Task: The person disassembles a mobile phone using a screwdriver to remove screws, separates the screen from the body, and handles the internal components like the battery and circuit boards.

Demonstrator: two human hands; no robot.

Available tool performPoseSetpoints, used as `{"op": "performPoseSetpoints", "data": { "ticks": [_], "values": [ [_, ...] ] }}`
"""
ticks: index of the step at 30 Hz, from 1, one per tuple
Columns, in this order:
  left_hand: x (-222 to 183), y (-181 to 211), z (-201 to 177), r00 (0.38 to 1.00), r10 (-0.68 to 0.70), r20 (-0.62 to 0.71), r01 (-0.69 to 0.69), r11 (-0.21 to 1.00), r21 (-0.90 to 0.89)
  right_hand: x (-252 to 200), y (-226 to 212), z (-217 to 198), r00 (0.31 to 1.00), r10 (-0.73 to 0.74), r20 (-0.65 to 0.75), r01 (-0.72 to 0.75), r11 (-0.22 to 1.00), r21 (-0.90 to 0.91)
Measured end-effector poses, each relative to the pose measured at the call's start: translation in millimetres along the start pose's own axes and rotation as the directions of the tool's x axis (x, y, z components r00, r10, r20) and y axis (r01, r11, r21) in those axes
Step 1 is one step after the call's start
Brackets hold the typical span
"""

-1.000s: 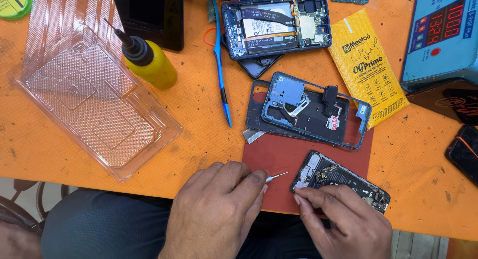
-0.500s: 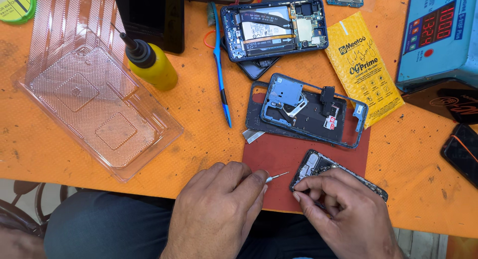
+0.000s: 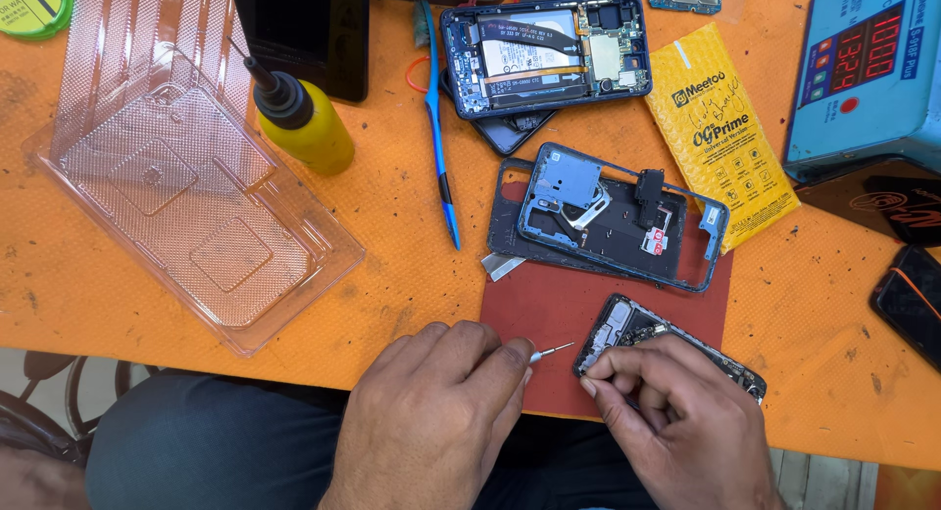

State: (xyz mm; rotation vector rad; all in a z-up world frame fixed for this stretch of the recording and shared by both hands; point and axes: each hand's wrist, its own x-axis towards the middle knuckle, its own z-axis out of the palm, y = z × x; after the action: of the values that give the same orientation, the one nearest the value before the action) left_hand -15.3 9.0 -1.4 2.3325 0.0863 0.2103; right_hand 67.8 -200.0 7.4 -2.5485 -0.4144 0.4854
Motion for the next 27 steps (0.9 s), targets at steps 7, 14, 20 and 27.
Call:
{"op": "performPoseSetpoints", "data": {
  "ticks": [7,14,20,27],
  "values": [
    [-2.1,-2.2,1.5,0.998,0.057,0.039,-0.058,0.998,0.028,-11.0,-7.5,9.0,0.981,-0.055,-0.188,0.059,0.998,0.015],
    [-3.5,-1.9,5.6,0.992,0.122,0.039,-0.124,0.991,0.054,-11.0,-2.0,10.3,0.981,-0.037,-0.190,0.046,0.998,0.041],
    [-3.0,-1.6,7.4,0.993,0.111,0.027,-0.112,0.993,0.042,-9.4,-1.6,9.8,0.983,-0.031,-0.182,0.044,0.997,0.068],
    [-4.3,-0.6,8.8,0.994,0.098,0.056,-0.099,0.995,0.029,-7.4,-5.0,9.4,0.988,0.013,-0.154,-0.002,0.998,0.067]
  ]
}}
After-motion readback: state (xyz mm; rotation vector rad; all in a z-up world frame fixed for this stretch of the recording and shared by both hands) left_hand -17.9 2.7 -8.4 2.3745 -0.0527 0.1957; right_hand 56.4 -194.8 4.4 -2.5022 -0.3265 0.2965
